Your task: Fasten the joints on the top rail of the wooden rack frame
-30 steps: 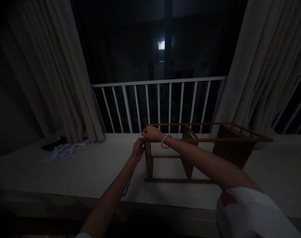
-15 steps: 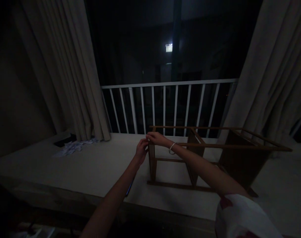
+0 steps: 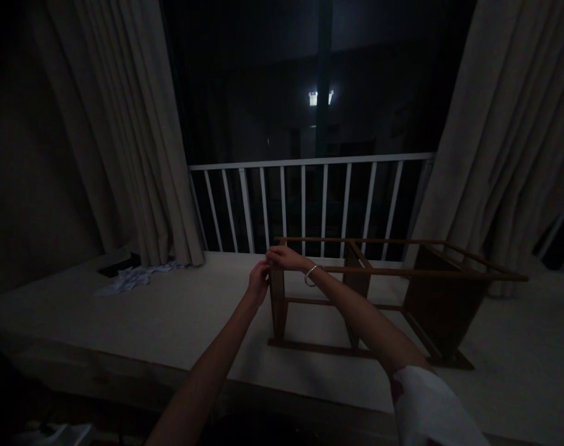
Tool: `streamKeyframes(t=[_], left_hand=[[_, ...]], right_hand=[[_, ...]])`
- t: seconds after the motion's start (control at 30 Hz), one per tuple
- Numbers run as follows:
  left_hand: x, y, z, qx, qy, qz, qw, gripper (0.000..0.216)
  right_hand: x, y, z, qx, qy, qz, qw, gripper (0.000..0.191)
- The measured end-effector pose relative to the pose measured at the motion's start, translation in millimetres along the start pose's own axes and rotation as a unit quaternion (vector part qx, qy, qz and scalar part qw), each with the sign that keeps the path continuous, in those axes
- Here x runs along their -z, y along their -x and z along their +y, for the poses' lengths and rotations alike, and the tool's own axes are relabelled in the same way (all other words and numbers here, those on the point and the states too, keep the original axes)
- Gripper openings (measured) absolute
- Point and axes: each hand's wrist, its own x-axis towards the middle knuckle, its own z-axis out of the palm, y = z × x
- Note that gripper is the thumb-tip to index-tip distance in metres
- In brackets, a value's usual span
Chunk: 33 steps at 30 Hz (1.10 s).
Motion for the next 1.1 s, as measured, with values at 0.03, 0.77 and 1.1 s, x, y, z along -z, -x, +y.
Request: streamKeyframes(t=[0.03, 0.77, 1.1], left_hand=[[-1.4, 0.5, 0.4, 0.001, -0.004, 0.008, 1.000, 0.018], [-6.6, -0.2, -0.4, -0.003, -0.024, 0.039, 0.999, 0.015], [-5.3, -1.4, 1.8, 0.016, -0.035, 0.036, 0.999, 0.016]], right_hand=[[0.0, 0.1, -1.0, 0.000, 0.003, 0.005, 1.000, 0.034], [3.4, -5.7, 21.3, 0.025, -0.109, -0.001, 0.994, 0.033], [2.3, -4.3, 11.3, 0.015, -0.131, 0.001, 0.991, 0.034]])
